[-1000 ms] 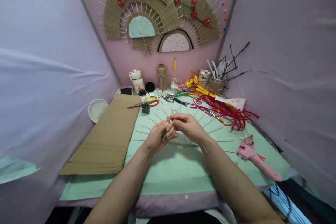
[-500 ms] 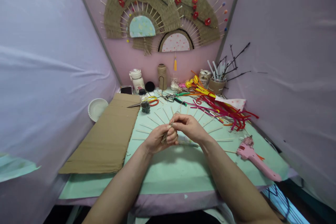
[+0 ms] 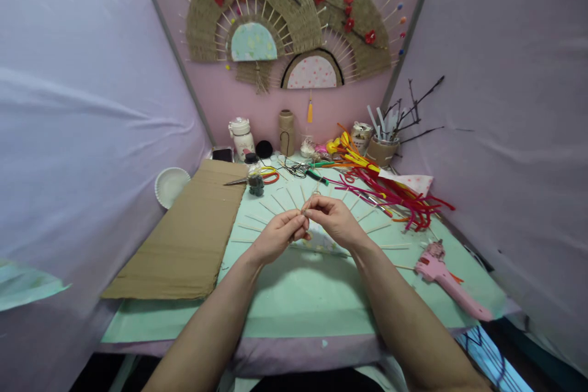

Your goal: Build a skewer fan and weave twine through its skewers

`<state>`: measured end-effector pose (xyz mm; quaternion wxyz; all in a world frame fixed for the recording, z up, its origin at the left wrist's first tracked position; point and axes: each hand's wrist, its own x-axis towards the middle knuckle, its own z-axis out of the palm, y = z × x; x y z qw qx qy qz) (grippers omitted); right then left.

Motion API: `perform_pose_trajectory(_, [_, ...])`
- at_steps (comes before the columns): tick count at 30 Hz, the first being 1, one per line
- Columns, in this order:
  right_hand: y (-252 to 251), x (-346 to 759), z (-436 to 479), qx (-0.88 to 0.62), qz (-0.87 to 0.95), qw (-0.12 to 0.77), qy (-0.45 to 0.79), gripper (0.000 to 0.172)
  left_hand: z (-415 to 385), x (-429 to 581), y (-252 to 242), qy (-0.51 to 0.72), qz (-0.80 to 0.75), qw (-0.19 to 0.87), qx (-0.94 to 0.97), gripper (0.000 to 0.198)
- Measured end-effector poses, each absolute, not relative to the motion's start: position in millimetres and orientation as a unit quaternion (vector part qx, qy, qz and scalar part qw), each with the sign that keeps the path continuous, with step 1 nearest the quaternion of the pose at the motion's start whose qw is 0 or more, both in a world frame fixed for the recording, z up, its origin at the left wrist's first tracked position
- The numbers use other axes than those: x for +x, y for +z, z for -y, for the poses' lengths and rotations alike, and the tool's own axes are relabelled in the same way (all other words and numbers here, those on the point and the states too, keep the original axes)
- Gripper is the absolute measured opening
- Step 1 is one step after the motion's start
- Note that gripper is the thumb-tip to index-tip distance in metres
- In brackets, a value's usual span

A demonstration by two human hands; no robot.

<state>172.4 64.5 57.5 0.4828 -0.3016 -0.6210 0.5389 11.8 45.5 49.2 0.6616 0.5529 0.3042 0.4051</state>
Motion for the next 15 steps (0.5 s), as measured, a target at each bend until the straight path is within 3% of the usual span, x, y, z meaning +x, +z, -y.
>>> perform_pose_trajectory(15, [55.1, 171.8, -65.5, -0.350, 0.592, 0.471, 0.553, 0.014, -47.6, 15.7, 45.6, 0.450, -0.322, 0.629, 0.547, 0.027])
